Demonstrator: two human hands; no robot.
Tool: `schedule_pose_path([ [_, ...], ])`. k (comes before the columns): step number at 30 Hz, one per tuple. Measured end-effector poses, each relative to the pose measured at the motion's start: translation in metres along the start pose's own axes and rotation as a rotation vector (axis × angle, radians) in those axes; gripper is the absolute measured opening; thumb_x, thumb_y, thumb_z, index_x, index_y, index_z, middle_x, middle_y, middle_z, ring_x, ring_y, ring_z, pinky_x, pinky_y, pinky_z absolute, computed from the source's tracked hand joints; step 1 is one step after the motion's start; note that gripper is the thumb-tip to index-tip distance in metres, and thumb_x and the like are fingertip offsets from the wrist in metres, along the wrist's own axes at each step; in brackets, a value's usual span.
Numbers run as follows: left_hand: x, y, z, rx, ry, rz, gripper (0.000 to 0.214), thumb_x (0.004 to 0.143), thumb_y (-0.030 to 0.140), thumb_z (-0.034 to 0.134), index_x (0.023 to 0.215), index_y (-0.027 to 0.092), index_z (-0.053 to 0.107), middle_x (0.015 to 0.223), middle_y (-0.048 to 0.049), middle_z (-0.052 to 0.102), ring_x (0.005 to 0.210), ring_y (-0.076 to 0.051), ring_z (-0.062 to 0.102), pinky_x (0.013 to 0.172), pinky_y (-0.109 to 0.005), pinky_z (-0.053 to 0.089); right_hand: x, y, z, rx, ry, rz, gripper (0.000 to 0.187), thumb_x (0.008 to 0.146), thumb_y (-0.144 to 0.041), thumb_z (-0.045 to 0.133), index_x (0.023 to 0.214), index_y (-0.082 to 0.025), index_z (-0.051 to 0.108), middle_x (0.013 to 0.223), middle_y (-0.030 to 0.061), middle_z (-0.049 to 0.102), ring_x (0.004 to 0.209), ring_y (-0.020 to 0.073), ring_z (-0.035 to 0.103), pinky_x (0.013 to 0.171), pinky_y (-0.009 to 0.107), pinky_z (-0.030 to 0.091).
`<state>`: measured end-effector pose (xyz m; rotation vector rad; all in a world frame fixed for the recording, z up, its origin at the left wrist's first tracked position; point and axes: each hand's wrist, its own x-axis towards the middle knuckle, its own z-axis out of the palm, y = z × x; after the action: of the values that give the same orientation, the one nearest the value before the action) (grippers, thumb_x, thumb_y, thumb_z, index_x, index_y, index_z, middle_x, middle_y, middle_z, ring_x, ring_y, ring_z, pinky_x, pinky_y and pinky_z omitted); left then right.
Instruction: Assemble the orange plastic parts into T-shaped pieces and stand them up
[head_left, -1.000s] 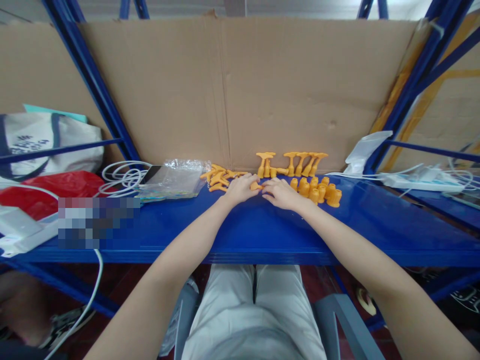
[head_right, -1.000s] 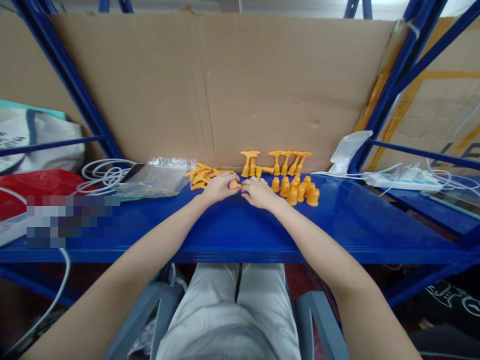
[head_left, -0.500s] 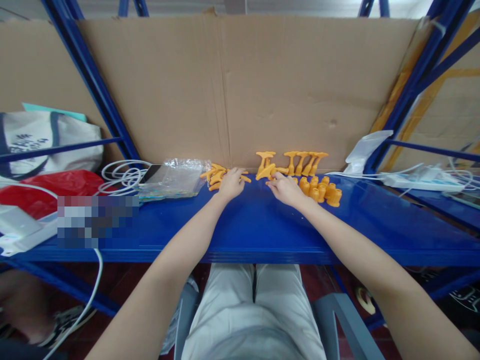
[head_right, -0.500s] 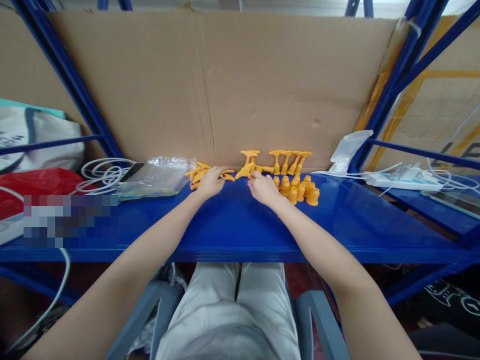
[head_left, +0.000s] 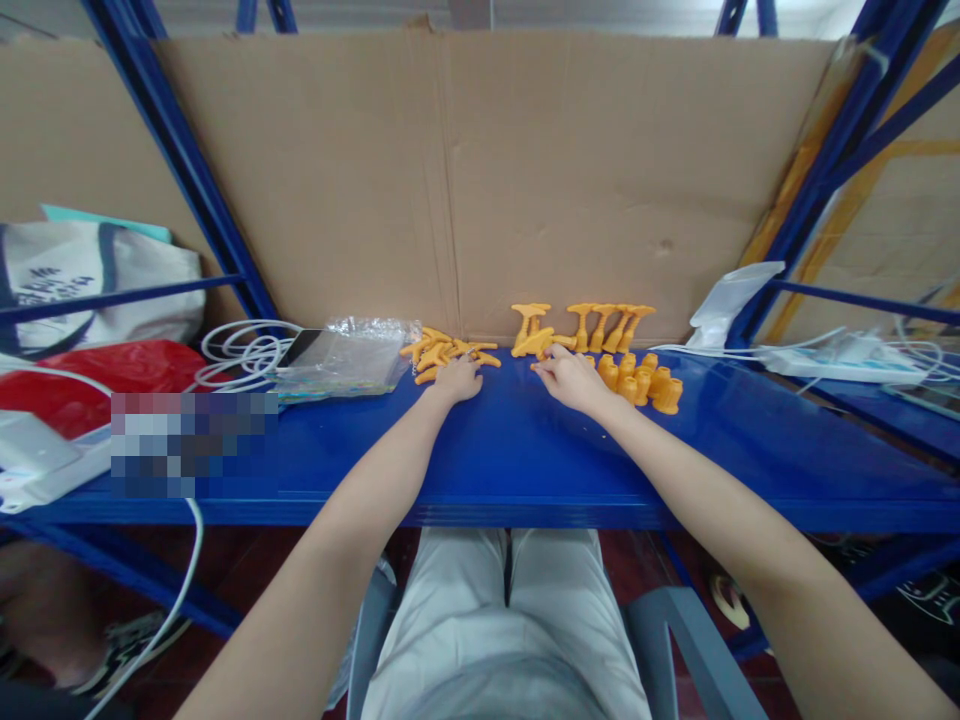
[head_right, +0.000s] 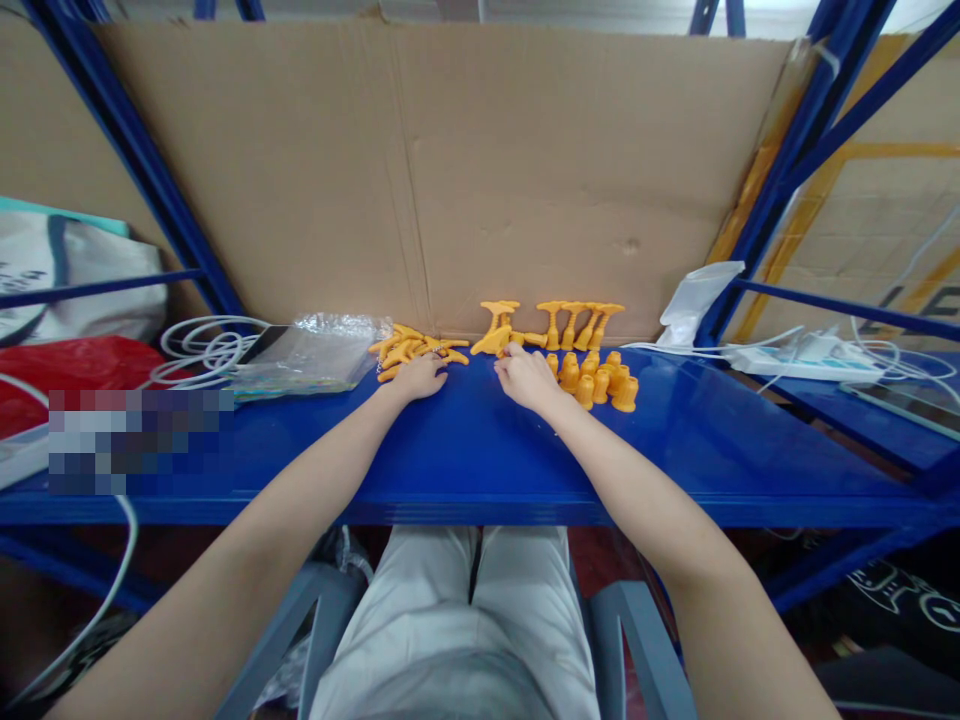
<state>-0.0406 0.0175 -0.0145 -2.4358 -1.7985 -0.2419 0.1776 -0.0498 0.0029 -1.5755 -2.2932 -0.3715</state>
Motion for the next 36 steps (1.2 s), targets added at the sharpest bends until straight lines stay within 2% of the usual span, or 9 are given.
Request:
schedule_pose_path([
  [3,-0.001,0.002,-0.002,0.009,0.054,-0.030,0.039,0.093,0.026,0.044,0.119,0.026,0.073,0.136,-0.0083,0.065,0.129,-0.032,0.055,0.106,-0.051,0.045,0.000,0.000,0.000,0.005,0.010,-0.001,0.041,0.103,-0.027,0.038,0.113,-0.020,0.077,0.130,0.0136,0.063,0.108,0.0240,0.065,0.091,0.037,0.048],
  [6,0.000,0.003,-0.002,-0.003,0.144,-0.069,0.037,0.094,0.027,0.045,0.116,0.024,0.074,0.128,-0.0109,0.069,0.128,-0.033,0.055,0.105,-0.052,0.045,0.000,0.000,0.000,0.013,0.002,0.002,0.041,0.103,-0.027,0.038,0.112,-0.020,0.077,0.131,0.0138,0.063,0.107,0.0236,0.065,0.092,0.037,0.048],
  [10,0.002,0.001,0.003,-0.062,0.216,-0.070,0.042,0.096,0.031,0.044,0.130,0.021,0.066,0.141,-0.0121,0.061,0.133,-0.031,0.052,0.110,-0.051,0.042,-0.001,-0.001,-0.001,0.018,-0.001,0.009,0.039,0.103,-0.025,0.039,0.109,-0.019,0.078,0.131,0.0138,0.063,0.109,0.0237,0.065,0.093,0.037,0.048],
  [13,0.003,0.000,0.008,-0.098,0.133,-0.016,0.045,0.098,0.032,0.041,0.139,0.025,0.059,0.152,-0.0102,0.053,0.140,-0.032,0.047,0.115,-0.058,0.035,-0.001,-0.001,-0.002,0.022,0.005,-0.001,0.039,0.102,-0.024,0.040,0.109,-0.019,0.078,0.130,0.0141,0.063,0.107,0.0239,0.066,0.093,0.038,0.049],
  [17,0.006,0.000,0.010,-0.096,0.019,0.010,0.043,0.099,0.032,0.040,0.135,0.025,0.062,0.150,-0.0097,0.055,0.142,-0.032,0.045,0.117,-0.062,0.030,-0.001,0.001,-0.001,0.024,0.021,-0.012,0.039,0.102,-0.025,0.040,0.108,-0.021,0.078,0.128,0.0124,0.064,0.103,0.0227,0.067,0.090,0.036,0.050],
  [21,0.007,0.000,0.010,-0.081,0.014,0.000,0.043,0.097,0.033,0.043,0.133,0.023,0.064,0.149,-0.0112,0.057,0.143,-0.034,0.044,0.117,-0.059,0.032,0.000,0.004,0.003,0.039,0.035,-0.024,0.038,0.102,-0.025,0.040,0.105,-0.021,0.078,0.126,0.0114,0.065,0.101,0.0217,0.066,0.091,0.036,0.049],
  [27,0.007,0.002,0.009,-0.064,0.000,-0.005,0.048,0.098,0.033,0.041,0.141,0.019,0.057,0.154,-0.0139,0.049,0.145,-0.034,0.042,0.118,-0.060,0.030,0.001,0.006,0.007,0.067,0.032,-0.024,0.037,0.102,-0.026,0.041,0.103,-0.021,0.078,0.125,0.0111,0.065,0.106,0.0218,0.065,0.093,0.037,0.047],
  [32,0.008,0.003,0.008,-0.100,0.052,-0.052,0.039,0.097,0.025,0.040,0.125,0.019,0.067,0.142,-0.0143,0.061,0.136,-0.033,0.052,0.114,-0.058,0.037,0.001,0.005,0.006,0.058,0.038,-0.025,0.036,0.101,-0.026,0.042,0.102,-0.021,0.078,0.125,0.0107,0.065,0.104,0.0216,0.066,0.092,0.036,0.049],
  [36,0.009,0.002,0.008,-0.136,0.117,-0.051,0.029,0.094,0.024,0.046,0.102,0.018,0.073,0.118,-0.0133,0.073,0.117,-0.030,0.065,0.104,-0.047,0.048,0.001,0.003,0.003,0.040,0.023,-0.022,0.037,0.101,-0.025,0.041,0.101,-0.020,0.078,0.126,0.0114,0.065,0.103,0.0225,0.067,0.090,0.036,0.050],
])
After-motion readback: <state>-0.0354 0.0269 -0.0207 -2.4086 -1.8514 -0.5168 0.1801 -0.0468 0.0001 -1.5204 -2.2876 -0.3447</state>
